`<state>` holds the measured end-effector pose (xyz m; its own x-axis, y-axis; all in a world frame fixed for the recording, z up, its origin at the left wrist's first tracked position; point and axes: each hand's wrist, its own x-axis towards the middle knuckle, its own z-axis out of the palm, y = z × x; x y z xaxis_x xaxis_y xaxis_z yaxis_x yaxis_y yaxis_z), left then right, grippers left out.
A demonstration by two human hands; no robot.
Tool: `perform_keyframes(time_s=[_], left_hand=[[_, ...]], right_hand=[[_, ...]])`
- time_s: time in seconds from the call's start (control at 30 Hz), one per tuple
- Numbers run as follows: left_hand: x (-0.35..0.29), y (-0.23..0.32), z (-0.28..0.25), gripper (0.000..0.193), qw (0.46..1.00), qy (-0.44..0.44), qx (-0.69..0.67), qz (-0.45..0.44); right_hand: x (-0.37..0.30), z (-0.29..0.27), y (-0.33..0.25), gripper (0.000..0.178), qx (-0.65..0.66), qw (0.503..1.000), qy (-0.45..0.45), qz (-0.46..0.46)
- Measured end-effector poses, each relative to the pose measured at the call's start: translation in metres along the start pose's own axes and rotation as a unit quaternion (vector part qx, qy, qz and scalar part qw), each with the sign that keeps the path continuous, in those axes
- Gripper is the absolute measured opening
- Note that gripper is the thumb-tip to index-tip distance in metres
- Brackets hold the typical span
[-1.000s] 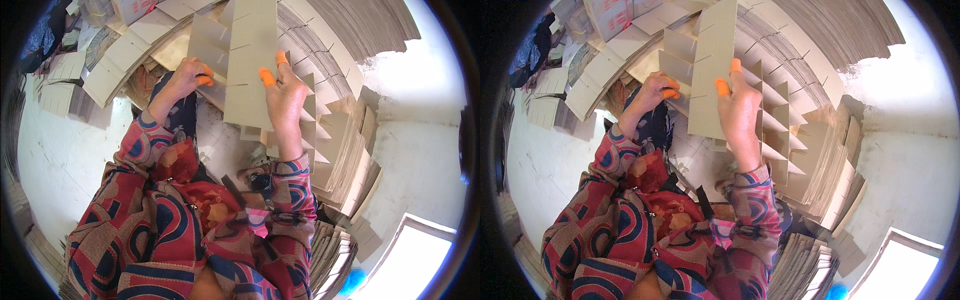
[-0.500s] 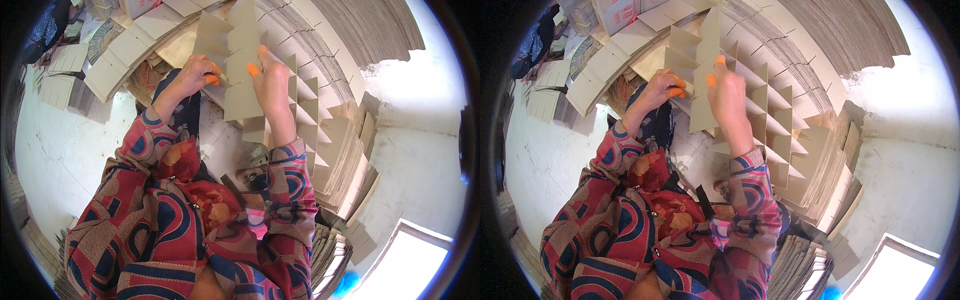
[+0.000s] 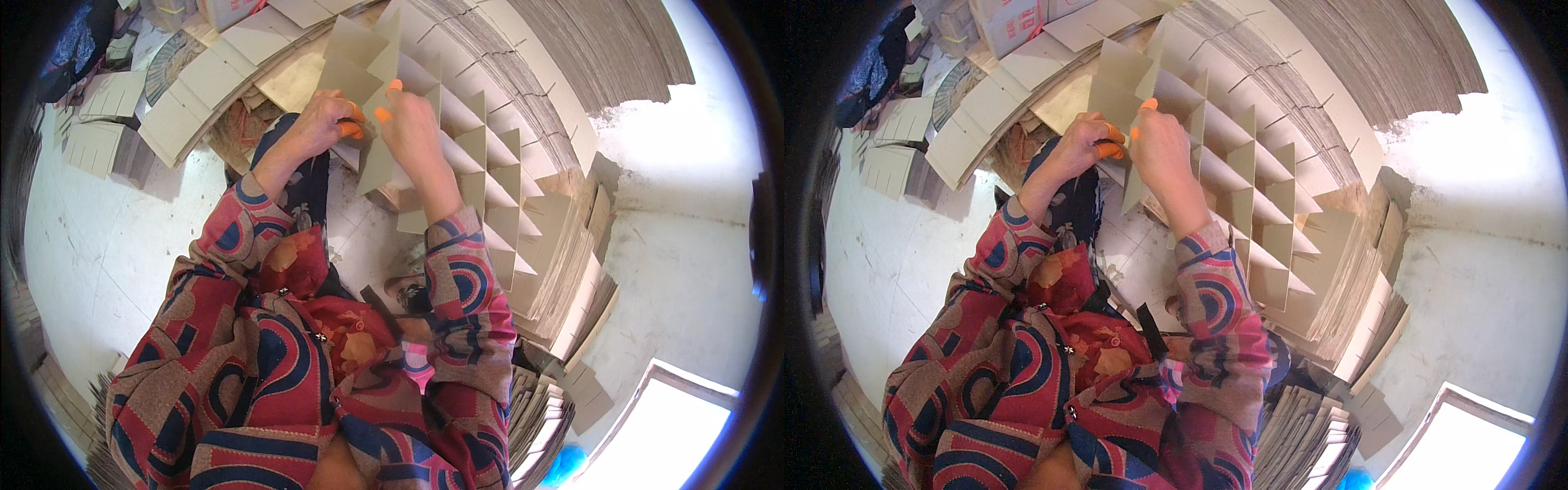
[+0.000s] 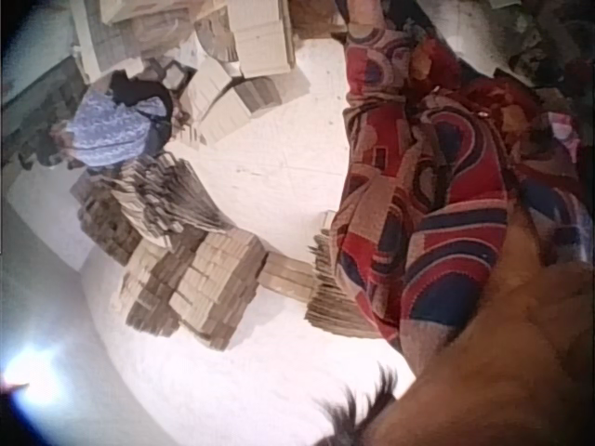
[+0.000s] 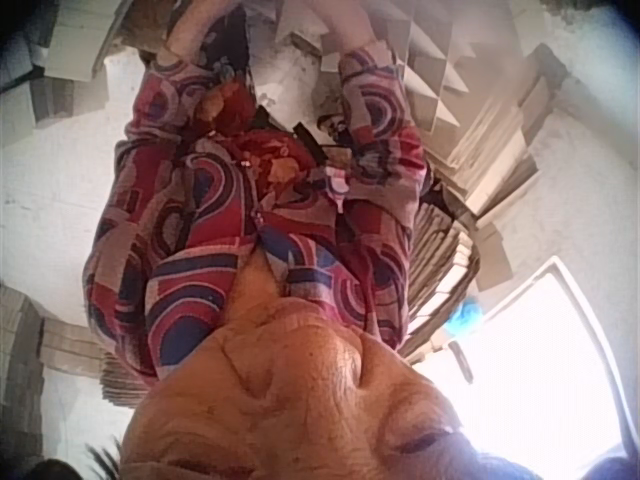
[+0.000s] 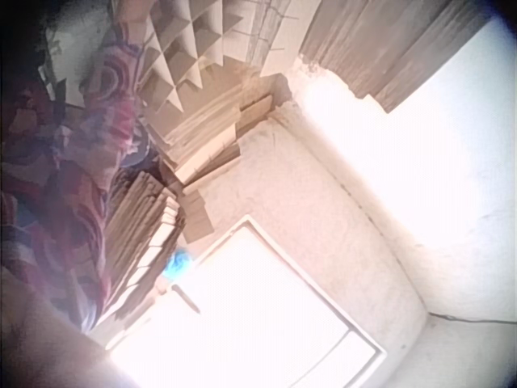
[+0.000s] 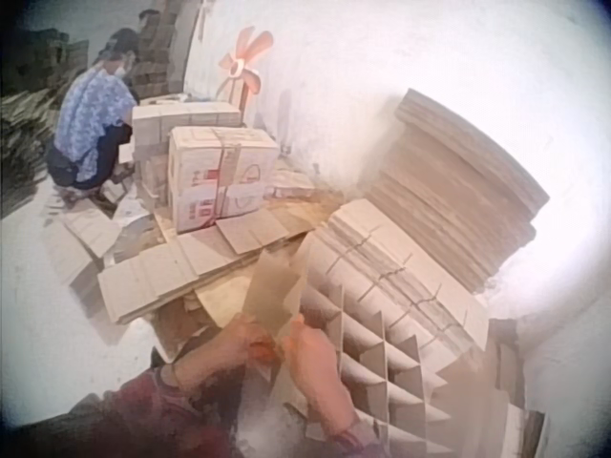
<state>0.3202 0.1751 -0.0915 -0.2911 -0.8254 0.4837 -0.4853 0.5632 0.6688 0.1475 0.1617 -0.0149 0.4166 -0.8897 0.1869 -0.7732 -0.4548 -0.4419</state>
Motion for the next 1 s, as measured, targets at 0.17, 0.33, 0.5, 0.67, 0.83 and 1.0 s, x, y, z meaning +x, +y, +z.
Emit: perform_keyframes(time_s=[0.17, 0.33, 0.5, 0.67, 0.83, 1.0], left_hand=[[0.002, -0.006, 0.004, 0.020, 1.000, -0.010, 0.020, 0.019], [-0.001, 0.003, 0.002, 0.032, 0.989, 0.017, 0.139, 0.046], [0.004, 0.024, -0.002, 0.068, 0.977, -0.037, 0.200, 0.063], [0.032, 0.021, 0.010, 0.083, 0.972, -0.087, 0.195, 0.092], [0.077, 0.005, 0.022, 0.082, 0.945, -0.173, 0.230, 0.154], [0.108, 0.003, 0.044, 0.035, 0.918, -0.352, 0.177, 0.052]], right_hand=[[0.002, 0.025, 0.013, 0.008, -0.039, 0.996, -0.080, 0.022], [0.001, 0.009, 0.026, 0.016, -0.041, 0.998, -0.023, 0.044], [-0.027, -0.022, 0.111, 0.029, -0.207, 0.935, 0.242, 0.153], [-0.061, -0.042, 0.164, 0.024, -0.111, 0.958, 0.017, 0.265], [-0.086, -0.047, 0.087, 0.019, -0.031, 0.994, -0.031, 0.104], [-0.109, -0.037, 0.073, 0.016, -0.144, 0.989, 0.034, 0.004]])
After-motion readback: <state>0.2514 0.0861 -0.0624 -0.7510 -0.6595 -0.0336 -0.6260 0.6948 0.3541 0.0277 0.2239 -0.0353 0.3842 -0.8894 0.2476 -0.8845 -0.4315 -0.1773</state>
